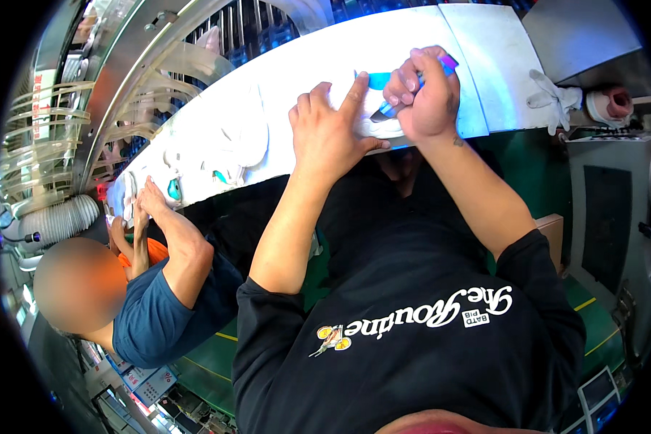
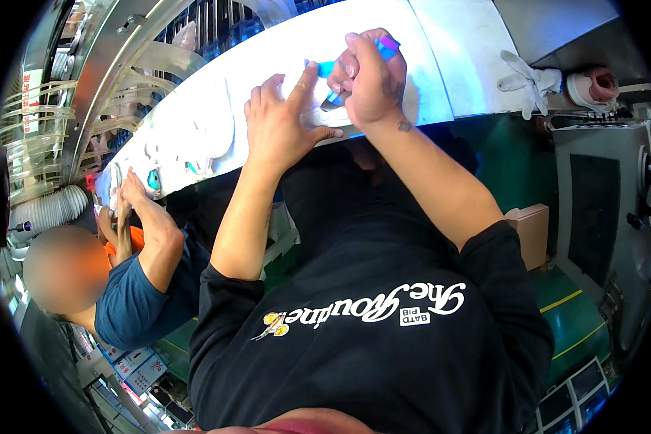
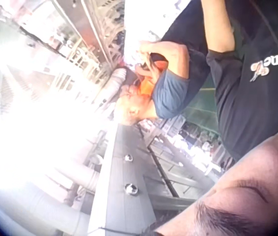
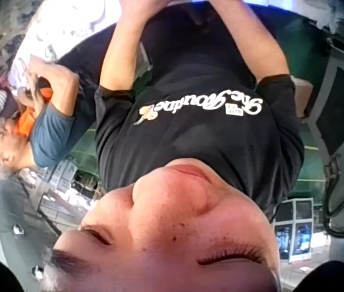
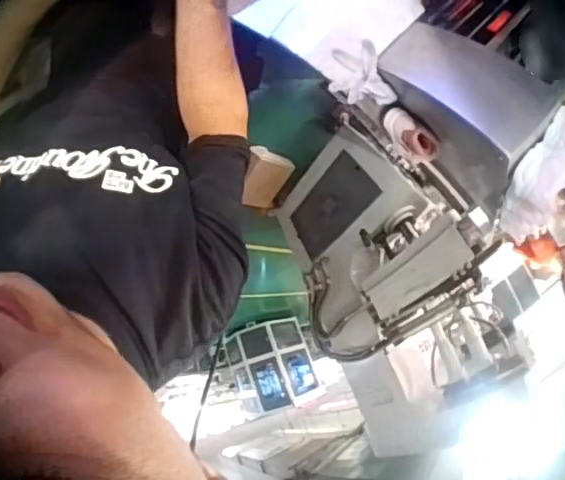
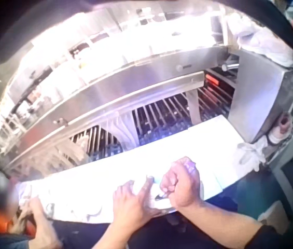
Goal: The person trims excess material from white shoes using a small knife. They hold the shoe in one hand and carefully scrape the edges and seams with the blade in the other hand, removing small bits of material. The person repeats this process on multiple shoes at a workstation.
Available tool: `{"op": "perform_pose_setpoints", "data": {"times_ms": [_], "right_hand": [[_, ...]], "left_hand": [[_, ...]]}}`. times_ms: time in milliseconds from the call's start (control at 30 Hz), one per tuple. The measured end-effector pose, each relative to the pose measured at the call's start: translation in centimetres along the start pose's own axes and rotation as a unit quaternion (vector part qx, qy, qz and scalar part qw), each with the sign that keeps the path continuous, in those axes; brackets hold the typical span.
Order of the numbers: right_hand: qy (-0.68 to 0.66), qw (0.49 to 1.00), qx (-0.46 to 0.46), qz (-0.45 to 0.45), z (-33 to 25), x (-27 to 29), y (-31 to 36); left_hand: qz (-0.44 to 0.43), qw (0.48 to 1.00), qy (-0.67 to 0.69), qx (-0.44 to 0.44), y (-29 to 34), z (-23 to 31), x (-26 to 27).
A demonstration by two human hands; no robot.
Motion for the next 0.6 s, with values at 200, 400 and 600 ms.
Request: {"op": "perform_pose_setpoints", "data": {"times_ms": [200, 400, 600], "right_hand": [[-0.070, 0.987, -0.080, -0.119, 1.7, 1.2, 1.0], [-0.041, 0.995, -0.050, -0.071, 0.7, 1.2, 1.5], [0.426, 0.892, 0.140, -0.055, -7.0, 0.4, 3.1]], "left_hand": [[0.008, 1.000, -0.019, -0.010, 0.5, 0.1, -0.2], [0.106, 0.994, 0.001, 0.001, 2.6, 0.6, -0.2], [0.147, 0.989, -0.009, 0.012, 3.4, 1.1, -0.6]]}}
Point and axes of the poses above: each hand's wrist, its own y-axis away from the middle knuckle, its own x-axis out of the back of the hand, z = x × y, the point moved 8 cm from there along -y, towards the middle knuckle, and after that the axes turned 11 degrees about -x, right-handed, at the moved point
